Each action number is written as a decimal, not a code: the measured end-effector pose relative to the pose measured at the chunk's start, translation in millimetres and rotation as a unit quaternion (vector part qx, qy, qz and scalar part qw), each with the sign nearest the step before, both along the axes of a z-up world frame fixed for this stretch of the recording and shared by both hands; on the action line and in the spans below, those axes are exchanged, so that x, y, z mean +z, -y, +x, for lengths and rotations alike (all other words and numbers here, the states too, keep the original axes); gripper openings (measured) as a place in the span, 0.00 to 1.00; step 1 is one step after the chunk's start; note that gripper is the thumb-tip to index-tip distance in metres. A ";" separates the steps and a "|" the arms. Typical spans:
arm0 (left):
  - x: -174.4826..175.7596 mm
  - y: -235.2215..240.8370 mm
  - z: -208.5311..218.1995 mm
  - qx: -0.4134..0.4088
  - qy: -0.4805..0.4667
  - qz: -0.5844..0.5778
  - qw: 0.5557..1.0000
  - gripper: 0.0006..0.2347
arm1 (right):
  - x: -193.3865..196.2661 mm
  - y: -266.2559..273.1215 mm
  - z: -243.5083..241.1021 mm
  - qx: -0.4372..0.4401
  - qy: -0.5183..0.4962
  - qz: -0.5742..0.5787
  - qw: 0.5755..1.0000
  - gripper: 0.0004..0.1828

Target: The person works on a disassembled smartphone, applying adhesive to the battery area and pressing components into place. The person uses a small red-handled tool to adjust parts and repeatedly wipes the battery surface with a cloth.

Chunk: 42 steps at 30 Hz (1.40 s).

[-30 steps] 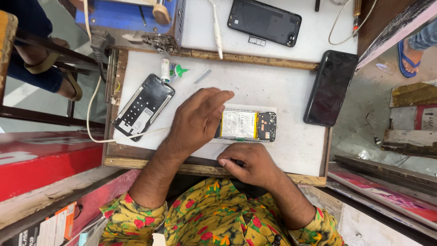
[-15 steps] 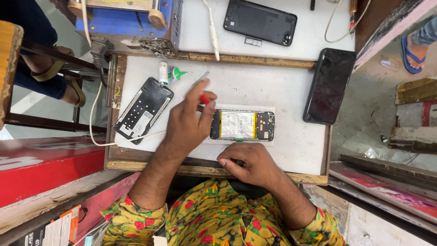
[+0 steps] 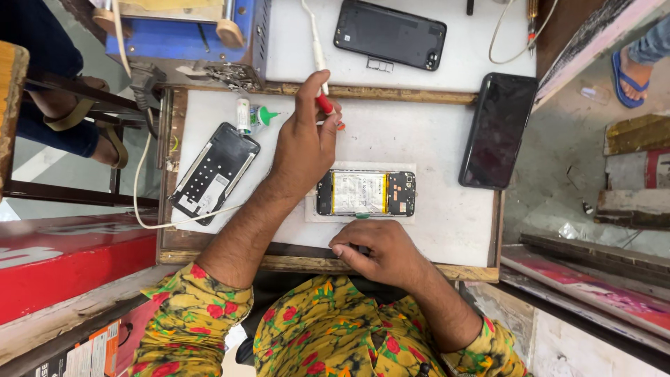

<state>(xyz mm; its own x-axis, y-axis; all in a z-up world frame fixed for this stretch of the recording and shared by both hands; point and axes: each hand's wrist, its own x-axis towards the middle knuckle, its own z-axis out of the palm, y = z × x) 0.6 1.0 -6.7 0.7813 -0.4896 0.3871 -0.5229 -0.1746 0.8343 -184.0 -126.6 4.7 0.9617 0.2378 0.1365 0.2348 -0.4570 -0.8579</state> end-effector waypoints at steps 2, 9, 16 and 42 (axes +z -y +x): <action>-5.8 -1.1 -1.5 -0.007 -0.015 -0.013 1.000 0.26 | -3.4 1.4 -1.8 0.001 -0.001 0.005 1.000 0.06; -3.4 -6.1 -8.5 -0.015 -0.131 -0.118 0.984 0.27 | 2.8 5.4 -3.1 -0.061 0.023 0.071 0.995 0.04; -0.4 -10.1 -10.8 -0.009 -0.193 -0.162 0.968 0.29 | 38.8 26.4 40.2 -0.242 0.048 -0.110 0.963 0.11; -1.1 -11.1 -14.2 0.009 -0.176 -0.166 0.970 0.30 | 22.1 32.4 83.0 -0.213 0.088 -0.119 0.966 0.06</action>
<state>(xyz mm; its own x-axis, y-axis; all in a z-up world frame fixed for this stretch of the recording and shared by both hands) -13.6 12.1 -7.8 0.9011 -0.3687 0.2283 -0.1939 0.1285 0.9726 -100.9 -159.0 26.8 0.9458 -0.1292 0.2978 0.1156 -0.7233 -0.6808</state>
